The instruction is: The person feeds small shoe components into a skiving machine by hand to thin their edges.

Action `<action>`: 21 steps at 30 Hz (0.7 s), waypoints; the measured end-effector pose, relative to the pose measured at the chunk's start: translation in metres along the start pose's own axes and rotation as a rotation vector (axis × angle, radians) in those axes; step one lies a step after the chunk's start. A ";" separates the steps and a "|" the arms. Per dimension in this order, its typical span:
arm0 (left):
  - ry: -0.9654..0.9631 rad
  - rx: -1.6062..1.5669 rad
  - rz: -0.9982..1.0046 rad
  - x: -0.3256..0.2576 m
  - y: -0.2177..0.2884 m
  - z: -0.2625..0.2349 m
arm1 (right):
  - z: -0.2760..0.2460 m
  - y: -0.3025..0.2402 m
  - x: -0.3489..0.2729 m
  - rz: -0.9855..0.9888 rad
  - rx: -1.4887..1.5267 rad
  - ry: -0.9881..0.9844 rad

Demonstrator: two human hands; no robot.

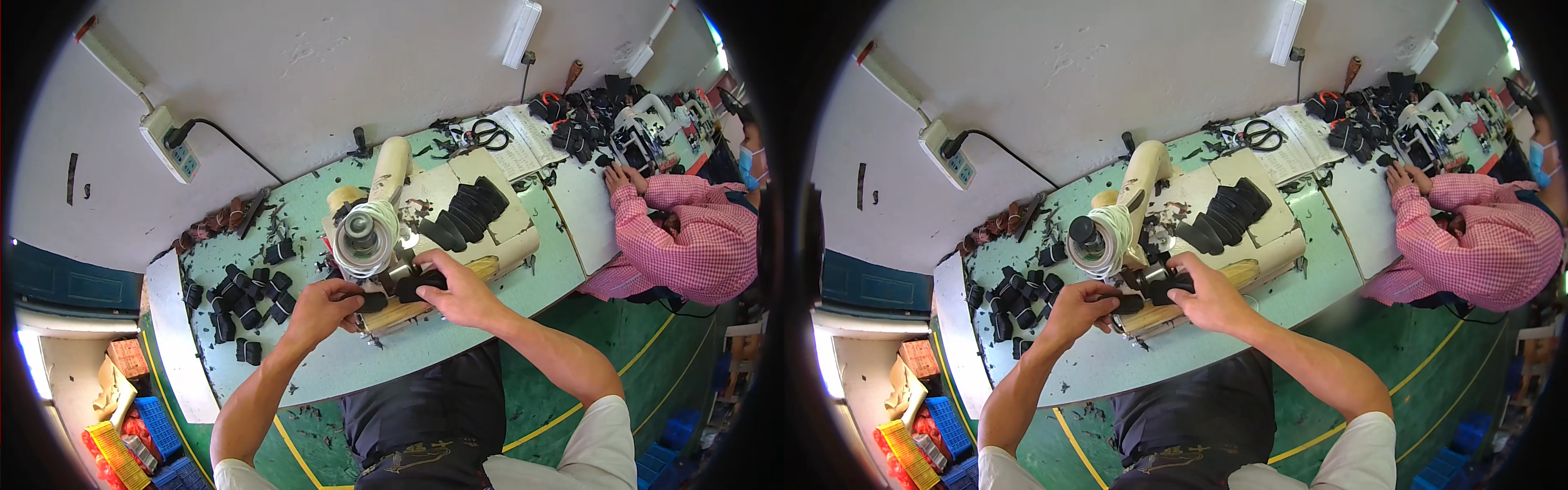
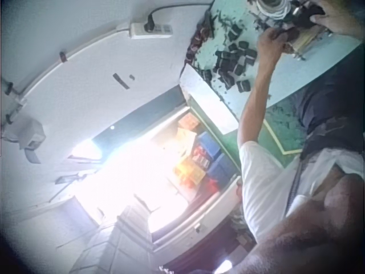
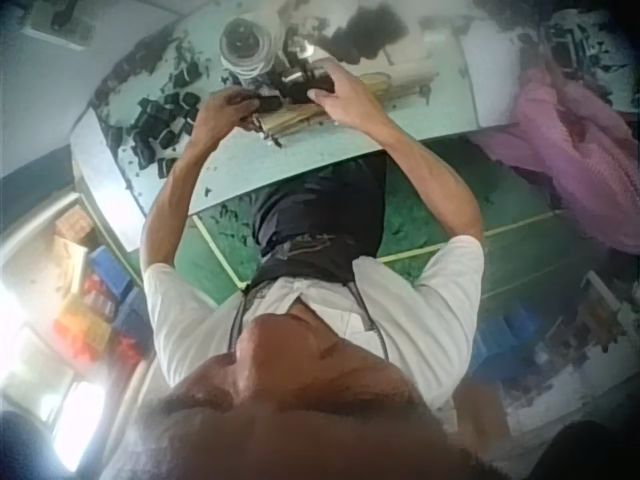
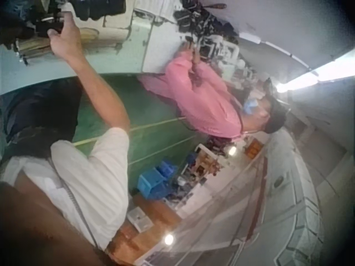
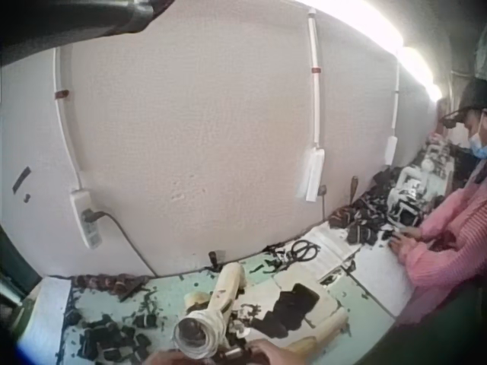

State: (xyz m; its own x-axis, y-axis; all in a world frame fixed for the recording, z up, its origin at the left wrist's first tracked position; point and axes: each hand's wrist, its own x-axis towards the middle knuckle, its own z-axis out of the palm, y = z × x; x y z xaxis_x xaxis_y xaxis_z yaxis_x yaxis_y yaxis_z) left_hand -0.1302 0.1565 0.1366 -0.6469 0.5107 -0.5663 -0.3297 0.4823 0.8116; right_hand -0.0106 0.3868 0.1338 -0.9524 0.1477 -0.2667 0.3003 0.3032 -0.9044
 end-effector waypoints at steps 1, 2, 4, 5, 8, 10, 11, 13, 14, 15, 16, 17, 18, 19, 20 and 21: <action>0.035 -0.009 -0.027 0.000 -0.001 -0.001 | -0.002 0.000 -0.001 0.082 0.087 -0.005; 0.038 -0.010 -0.028 0.000 0.000 -0.001 | -0.003 -0.002 -0.001 0.080 0.087 -0.008; 0.088 0.088 -0.047 0.001 0.004 0.002 | -0.006 -0.007 -0.001 0.145 0.085 -0.129; 0.087 0.089 -0.045 0.004 0.001 0.006 | -0.001 -0.004 0.001 0.145 0.086 -0.127; 0.174 0.316 0.136 0.008 -0.008 0.013 | 0.010 0.005 0.006 -0.146 -0.099 0.046; 0.099 0.142 0.083 0.003 -0.008 0.012 | 0.009 0.006 0.006 -0.036 -0.008 -0.002; 0.097 0.140 0.080 0.002 -0.008 0.011 | 0.007 0.003 0.002 -0.032 -0.009 -0.003; 0.143 0.150 0.101 -0.002 -0.007 0.008 | 0.001 -0.006 -0.006 0.027 0.126 0.047; 0.148 0.148 0.097 -0.003 -0.006 0.011 | 0.001 -0.003 -0.006 0.027 0.127 0.041; 0.168 0.181 0.110 -0.002 -0.002 0.017 | 0.001 0.000 -0.005 0.006 0.058 0.010; 0.188 0.212 0.122 -0.001 0.001 0.022 | 0.002 0.003 -0.005 -0.014 -0.012 -0.020; 0.185 0.212 0.124 0.001 -0.002 0.028 | 0.006 0.009 -0.004 -0.013 -0.013 -0.017; 0.206 0.144 0.150 0.004 -0.007 0.034 | 0.010 0.012 -0.002 -0.166 -0.084 0.070; 0.225 0.074 0.175 0.004 -0.012 0.040 | 0.012 0.014 -0.003 -0.315 -0.157 0.155; 0.215 0.068 0.180 0.000 -0.019 0.040 | 0.012 0.016 -0.007 -0.310 -0.167 0.162; 0.188 0.060 0.179 -0.008 -0.028 0.036 | 0.011 0.009 -0.012 -0.343 -0.122 0.174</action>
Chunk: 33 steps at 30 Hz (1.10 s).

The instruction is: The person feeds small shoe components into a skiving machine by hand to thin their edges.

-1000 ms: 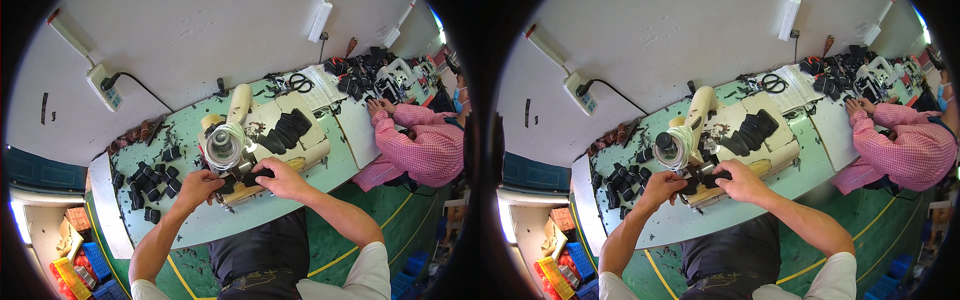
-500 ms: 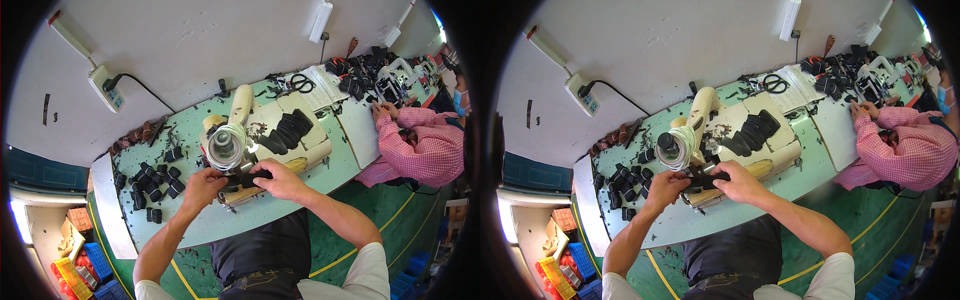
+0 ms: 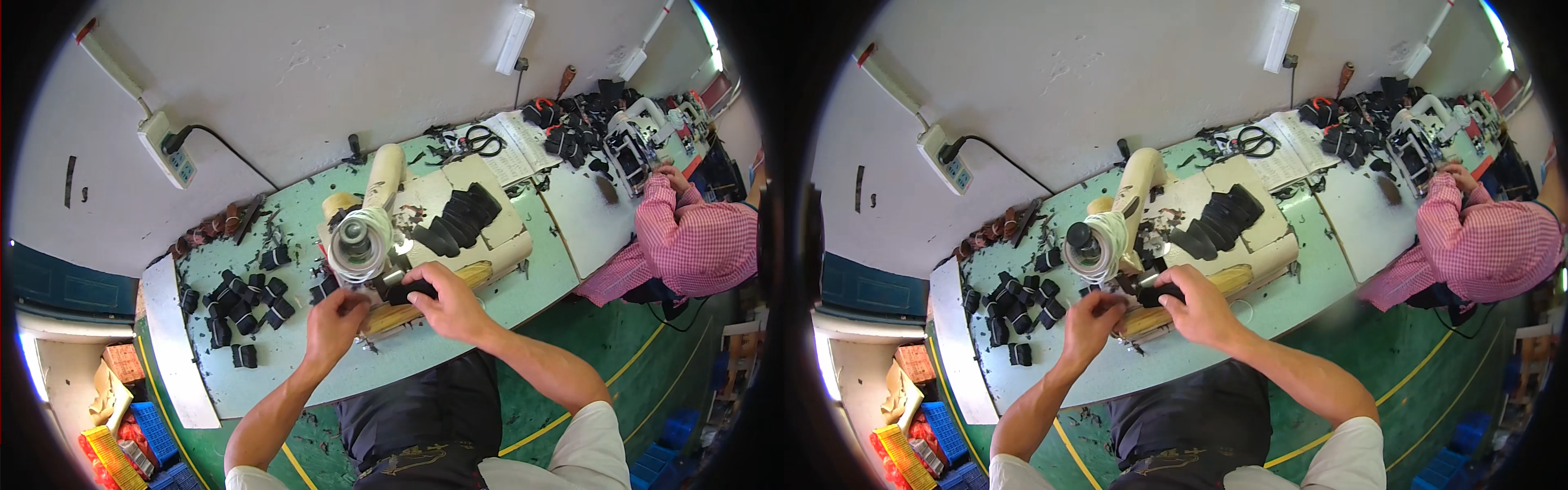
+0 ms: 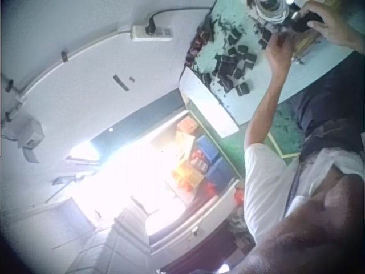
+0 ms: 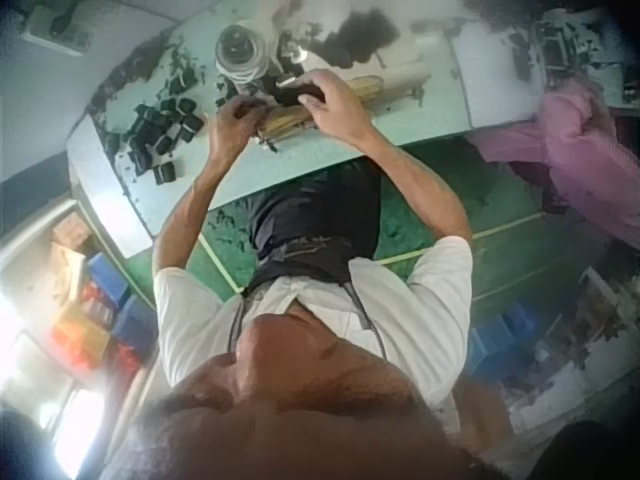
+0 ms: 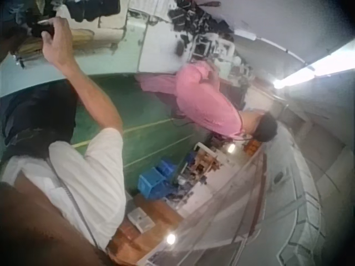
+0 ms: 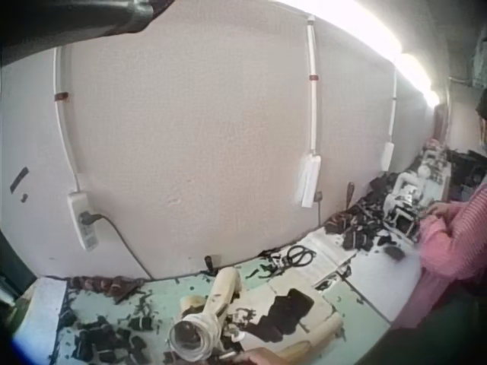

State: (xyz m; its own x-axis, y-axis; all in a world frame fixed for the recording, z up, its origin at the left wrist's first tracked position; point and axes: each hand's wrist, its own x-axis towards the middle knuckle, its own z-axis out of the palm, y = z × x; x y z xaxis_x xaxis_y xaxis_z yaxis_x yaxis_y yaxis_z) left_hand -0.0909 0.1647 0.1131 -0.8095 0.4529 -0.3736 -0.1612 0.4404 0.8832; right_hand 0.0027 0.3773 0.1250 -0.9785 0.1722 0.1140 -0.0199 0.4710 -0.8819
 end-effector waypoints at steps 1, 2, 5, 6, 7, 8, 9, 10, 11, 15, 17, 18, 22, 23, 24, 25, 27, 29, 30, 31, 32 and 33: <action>-0.026 -0.015 -0.004 -0.009 -0.008 0.000 | -0.003 -0.009 -0.004 -0.026 0.042 0.018; -0.026 -0.026 -0.007 -0.021 -0.012 0.004 | -0.004 -0.021 -0.011 -0.077 0.012 0.048; -0.256 -0.384 -0.134 -0.058 -0.014 0.025 | -0.004 -0.040 -0.031 -0.266 -0.124 -0.003; -0.312 -0.496 -0.098 -0.064 -0.015 0.031 | 0.000 -0.034 -0.035 -0.443 -0.141 0.029; -0.366 -0.605 -0.060 -0.069 -0.016 0.037 | 0.005 -0.032 -0.037 -0.442 -0.144 0.022; -0.365 -0.611 -0.059 -0.073 -0.013 0.042 | 0.011 -0.031 -0.038 -0.534 -0.087 0.092; -0.321 -0.664 0.013 -0.075 -0.011 0.048 | 0.017 -0.028 -0.039 -0.624 -0.032 0.165; -0.281 -0.715 0.088 -0.077 -0.010 0.054 | 0.018 -0.026 -0.040 -0.644 -0.045 0.180; -0.295 -0.718 0.093 -0.076 -0.011 0.061 | 0.018 -0.028 -0.043 -0.643 -0.059 0.186; -0.025 -0.550 0.077 -0.079 -0.015 0.078 | 0.021 -0.049 -0.058 -0.201 0.105 0.300; 0.095 -0.426 0.202 -0.077 -0.022 0.062 | 0.071 -0.032 -0.060 -0.012 0.433 0.252; 0.135 -0.395 0.268 -0.070 -0.042 0.061 | 0.099 -0.033 -0.058 0.101 0.877 0.270; -0.132 -0.052 0.065 -0.069 -0.011 0.049 | 0.137 -0.022 -0.055 0.237 0.770 0.571; -0.161 -0.013 0.070 -0.064 -0.017 0.042 | 0.121 -0.042 -0.055 0.355 0.919 0.476; -0.165 0.030 0.079 -0.062 -0.021 0.030 | 0.107 -0.063 -0.057 0.457 1.079 0.354; -0.177 0.072 0.092 -0.059 -0.025 0.022 | 0.095 -0.072 -0.060 0.556 1.231 0.236; -0.179 0.159 0.105 -0.051 -0.035 0.003 | 0.107 -0.067 -0.059 0.580 1.274 0.272; -0.165 0.248 0.108 -0.044 -0.048 -0.017 | 0.104 -0.067 -0.058 0.674 1.017 0.168; -0.157 0.294 0.107 -0.037 -0.057 -0.024 | 0.109 -0.072 -0.058 0.689 1.105 0.156; -0.149 0.339 0.106 -0.031 -0.066 -0.032 | 0.112 -0.076 -0.059 0.702 1.194 0.144; -0.141 0.383 0.106 -0.024 -0.075 -0.040 | 0.112 -0.076 -0.058 0.700 1.192 0.162; -0.131 0.430 0.103 -0.017 -0.088 -0.046 | 0.106 -0.082 -0.057 0.734 1.190 0.045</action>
State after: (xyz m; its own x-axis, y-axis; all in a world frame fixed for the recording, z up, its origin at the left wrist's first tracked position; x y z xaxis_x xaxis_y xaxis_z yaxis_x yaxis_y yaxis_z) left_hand -0.0888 0.0829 0.0550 -0.7265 0.5930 -0.3472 0.1872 0.6569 0.7303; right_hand 0.0382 0.2372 0.1430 -0.8348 0.0940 -0.5424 0.3049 -0.7414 -0.5978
